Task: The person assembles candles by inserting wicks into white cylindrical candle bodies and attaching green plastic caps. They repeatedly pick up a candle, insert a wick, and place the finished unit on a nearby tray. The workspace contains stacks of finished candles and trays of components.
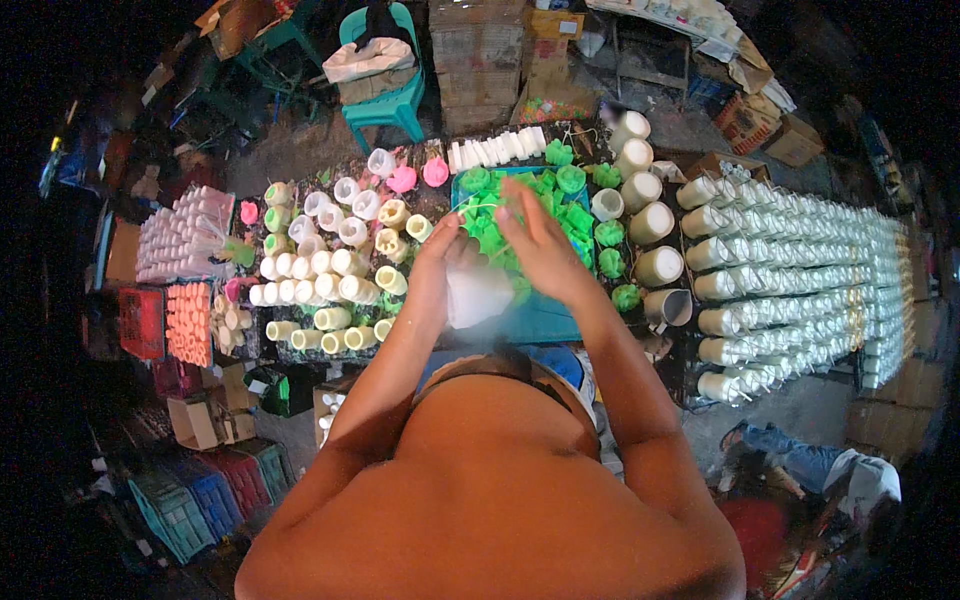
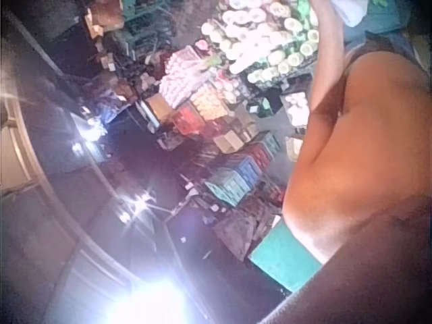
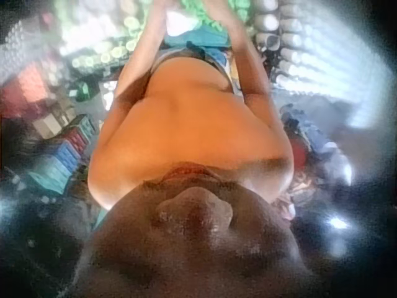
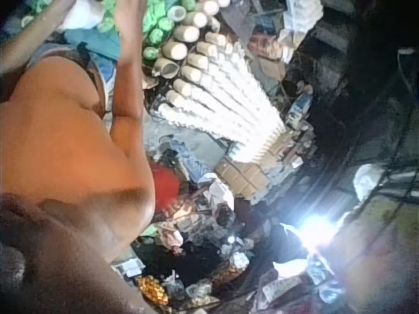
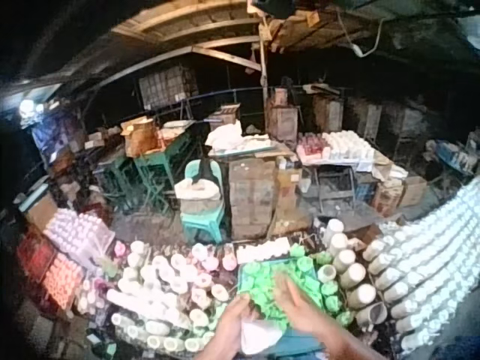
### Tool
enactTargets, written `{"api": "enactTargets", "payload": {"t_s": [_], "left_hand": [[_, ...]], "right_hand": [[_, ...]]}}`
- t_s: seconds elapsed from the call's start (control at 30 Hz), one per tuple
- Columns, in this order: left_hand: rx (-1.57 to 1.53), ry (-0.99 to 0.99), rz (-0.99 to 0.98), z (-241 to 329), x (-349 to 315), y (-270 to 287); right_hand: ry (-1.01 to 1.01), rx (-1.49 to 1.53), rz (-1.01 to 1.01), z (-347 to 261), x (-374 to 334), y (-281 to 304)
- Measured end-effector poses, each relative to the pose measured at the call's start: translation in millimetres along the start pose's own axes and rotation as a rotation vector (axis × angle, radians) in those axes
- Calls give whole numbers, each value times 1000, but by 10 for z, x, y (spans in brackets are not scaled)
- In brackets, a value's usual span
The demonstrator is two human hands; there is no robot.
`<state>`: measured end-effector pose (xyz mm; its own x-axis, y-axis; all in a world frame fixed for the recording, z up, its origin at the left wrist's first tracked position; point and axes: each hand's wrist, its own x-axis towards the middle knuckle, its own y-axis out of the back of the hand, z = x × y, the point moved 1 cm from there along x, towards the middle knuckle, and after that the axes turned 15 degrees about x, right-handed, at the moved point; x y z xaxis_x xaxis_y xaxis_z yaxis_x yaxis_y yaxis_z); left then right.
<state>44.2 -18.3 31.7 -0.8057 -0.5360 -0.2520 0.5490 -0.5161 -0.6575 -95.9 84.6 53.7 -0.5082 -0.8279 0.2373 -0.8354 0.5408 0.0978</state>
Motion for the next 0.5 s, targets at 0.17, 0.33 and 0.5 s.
{"api": "enactTargets", "payload": {"t_s": [0.17, 0.33, 0.5], "left_hand": [[-189, 36, -108, 66, 118, 151], [-198, 133, -81, 97, 193, 218], [-310, 81, 79, -11, -359, 53]], "right_hand": [[-365, 16, -221, -185, -442, 28], [-285, 52, -204, -156, -431, -24], [-217, 265, 3, 68, -372, -132]]}}
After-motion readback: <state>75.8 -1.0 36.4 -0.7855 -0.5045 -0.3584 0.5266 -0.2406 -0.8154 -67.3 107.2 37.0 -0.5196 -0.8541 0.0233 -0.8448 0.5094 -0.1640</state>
